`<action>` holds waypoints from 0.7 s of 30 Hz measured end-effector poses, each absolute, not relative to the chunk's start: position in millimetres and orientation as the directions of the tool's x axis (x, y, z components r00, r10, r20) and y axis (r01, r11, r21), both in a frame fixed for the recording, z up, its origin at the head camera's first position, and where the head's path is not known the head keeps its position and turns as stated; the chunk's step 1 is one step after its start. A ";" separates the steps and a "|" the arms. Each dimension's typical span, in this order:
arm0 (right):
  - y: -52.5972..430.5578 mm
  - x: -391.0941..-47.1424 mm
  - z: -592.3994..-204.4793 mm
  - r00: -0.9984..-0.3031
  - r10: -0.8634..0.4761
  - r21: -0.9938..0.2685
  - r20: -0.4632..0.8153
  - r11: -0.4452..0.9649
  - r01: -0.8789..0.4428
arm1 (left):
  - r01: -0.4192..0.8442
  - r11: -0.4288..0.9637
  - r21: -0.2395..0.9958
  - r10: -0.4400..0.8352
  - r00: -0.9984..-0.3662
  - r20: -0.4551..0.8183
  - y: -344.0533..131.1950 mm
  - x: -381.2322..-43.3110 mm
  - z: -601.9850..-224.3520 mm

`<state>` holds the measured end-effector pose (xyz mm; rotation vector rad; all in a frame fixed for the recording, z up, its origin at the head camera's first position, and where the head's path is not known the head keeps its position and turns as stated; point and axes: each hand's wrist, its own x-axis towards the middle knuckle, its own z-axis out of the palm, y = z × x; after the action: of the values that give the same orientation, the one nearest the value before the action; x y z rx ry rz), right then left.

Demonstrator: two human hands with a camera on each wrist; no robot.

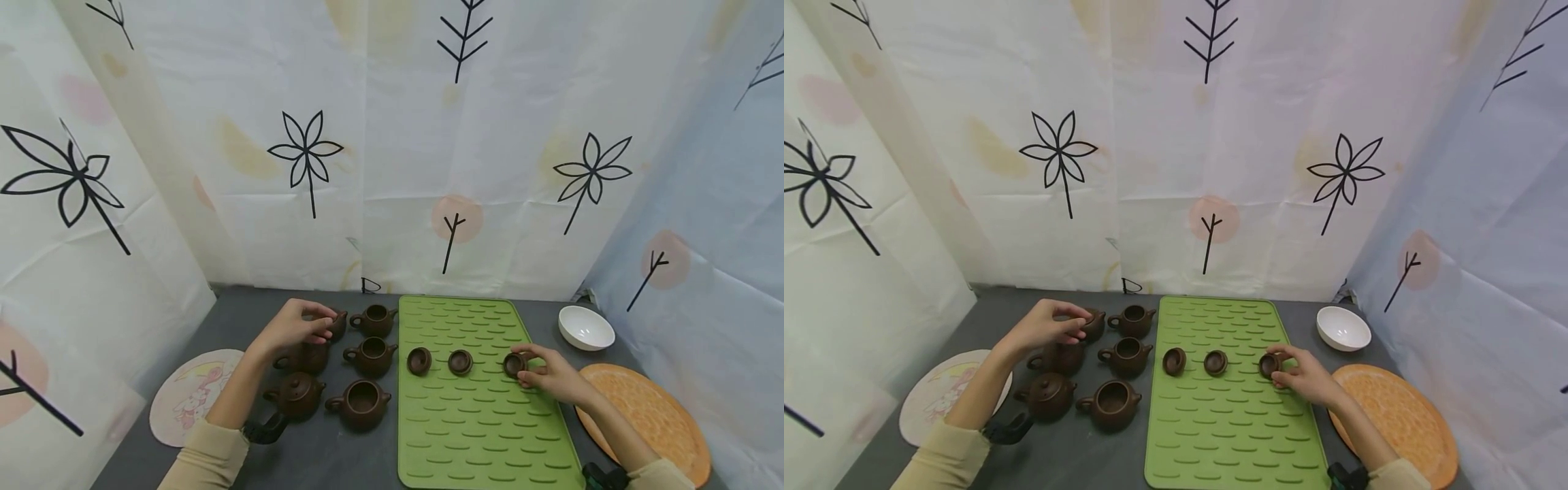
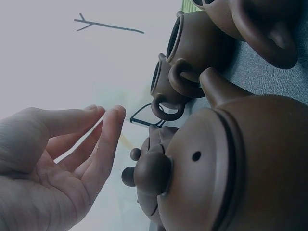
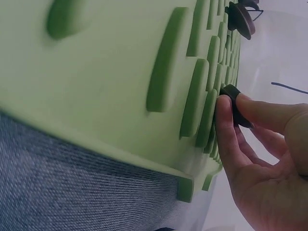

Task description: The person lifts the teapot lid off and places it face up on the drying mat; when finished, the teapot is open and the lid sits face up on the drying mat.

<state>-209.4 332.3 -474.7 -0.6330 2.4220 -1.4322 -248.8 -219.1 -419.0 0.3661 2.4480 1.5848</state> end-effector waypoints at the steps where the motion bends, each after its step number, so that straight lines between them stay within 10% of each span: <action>1: 332.5 -209.0 -474.2 -0.870 -0.493 -0.877 -0.002 0.419 -0.236 | 0.097 0.392 0.915 0.314 -0.949 -0.034 -219.2 -248.4 -418.8; 21: 335.1 -210.6 -466.2 -0.893 -0.449 -0.836 -0.020 0.497 -0.232 | 0.126 0.434 0.892 0.275 -0.961 0.002 -248.6 -229.3 -410.1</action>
<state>-210.6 335.1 -466.2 -0.5810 2.5073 -1.3462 -229.3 -248.6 -410.1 0.3574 2.5365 1.5582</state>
